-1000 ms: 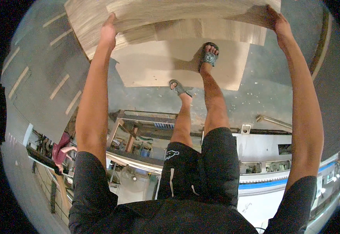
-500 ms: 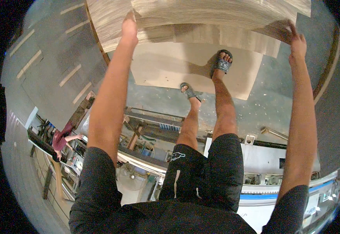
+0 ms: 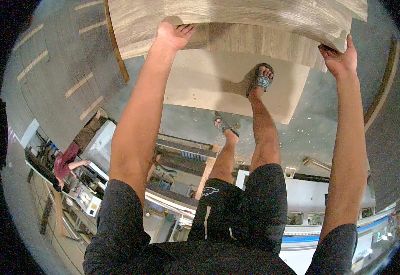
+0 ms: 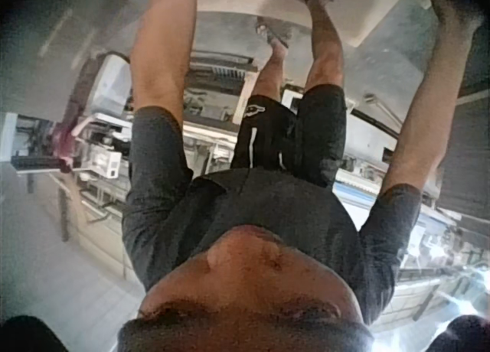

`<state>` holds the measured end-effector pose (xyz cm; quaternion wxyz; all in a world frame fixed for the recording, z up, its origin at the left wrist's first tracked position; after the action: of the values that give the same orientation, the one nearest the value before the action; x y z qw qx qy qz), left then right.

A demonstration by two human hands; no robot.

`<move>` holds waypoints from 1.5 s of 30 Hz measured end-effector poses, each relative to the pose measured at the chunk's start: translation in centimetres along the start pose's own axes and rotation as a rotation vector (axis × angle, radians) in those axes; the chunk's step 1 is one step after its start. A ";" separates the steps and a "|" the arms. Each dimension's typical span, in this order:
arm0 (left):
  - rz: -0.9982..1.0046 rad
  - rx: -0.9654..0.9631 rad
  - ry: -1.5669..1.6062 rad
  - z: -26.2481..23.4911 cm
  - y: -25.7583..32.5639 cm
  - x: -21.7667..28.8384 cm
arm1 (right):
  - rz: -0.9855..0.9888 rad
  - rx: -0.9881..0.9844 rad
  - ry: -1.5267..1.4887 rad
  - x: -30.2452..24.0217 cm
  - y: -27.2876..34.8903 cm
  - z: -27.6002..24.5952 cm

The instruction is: Operating wood processing machinery and manually filing/stacking finished wood panels.

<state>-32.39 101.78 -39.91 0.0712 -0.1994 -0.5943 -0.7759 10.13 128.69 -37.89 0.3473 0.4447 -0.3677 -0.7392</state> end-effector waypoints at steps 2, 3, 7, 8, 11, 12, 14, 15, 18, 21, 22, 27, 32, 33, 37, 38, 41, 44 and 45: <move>-0.027 -0.036 -0.169 -1.1 0.3 -0.1 | 0.013 0.009 0.030 0.5 0.2 -0.4; 0.000 -0.084 -0.152 -1.7 0.6 0.0 | 0.038 0.032 0.091 0.8 0.3 -1.0; 0.086 -0.060 -0.373 -7.1 2.7 -0.7 | 0.013 0.124 0.289 0.8 0.7 -4.8; 0.118 -0.059 -0.404 -9.5 4.0 -1.8 | -0.054 0.077 0.405 0.4 1.4 -5.8; 0.042 0.052 -0.615 -19.7 8.7 -7.9 | -0.192 0.101 0.719 0.9 5.1 -10.0; -0.069 0.052 -0.658 -23.5 10.4 -10.6 | -0.125 0.074 0.832 1.8 6.6 -11.1; 0.022 -0.073 -0.466 -29.5 15.9 -16.6 | -0.318 0.094 1.366 3.9 11.7 -11.9; 0.000 -0.073 -0.466 -33.2 19.3 -19.8 | -0.259 0.043 1.432 6.0 14.1 -13.1; -0.020 -0.118 -0.245 -44.0 29.5 -27.5 | -0.431 -0.017 1.822 12.9 22.1 -16.1; 0.033 -0.010 -0.133 -56.8 40.9 -32.7 | -0.261 -0.103 2.009 21.7 27.6 -23.2; 0.062 0.030 -0.087 -61.3 45.1 -33.9 | -0.335 -0.350 2.242 26.0 29.8 -24.1; 0.398 0.400 0.279 -82.5 63.1 -38.3 | 0.144 -0.942 2.309 42.2 36.1 -28.5; 0.917 0.526 0.662 -91.5 74.1 -44.1 | 0.260 -1.143 2.300 53.4 40.5 -19.7; 0.942 0.576 0.668 -92.1 75.1 -45.6 | 0.213 -1.245 2.301 55.8 41.8 -16.2; 1.047 0.725 0.748 -89.3 77.2 -49.7 | 0.209 -0.916 2.396 64.3 43.9 -5.2; 1.145 0.759 0.739 -88.7 78.4 -49.7 | 0.187 -0.980 2.331 67.4 45.1 -1.5; 0.952 0.811 0.746 -87.6 80.2 -49.9 | 0.114 -0.986 2.343 75.6 47.2 6.4; 0.759 1.165 0.422 -93.6 86.1 -48.0 | 0.503 -1.028 2.114 85.9 48.7 8.9; 0.686 1.318 0.273 -96.5 88.4 -47.0 | 0.447 -1.087 2.228 89.3 49.2 9.6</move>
<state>19.47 -20.95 -0.08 0.4864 -0.1914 -0.8258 -0.2118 -21.87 31.85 -28.61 0.7234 0.5540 0.4082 0.0554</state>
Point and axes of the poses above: each hand's wrist, its own y-axis away from the middle knuckle, its own z-axis out of the palm, x = y × z, the point moved 9 cm from there along -y, towards the middle knuckle, and after that the axes turned 10 degrees about -x, right-handed, at the moved point
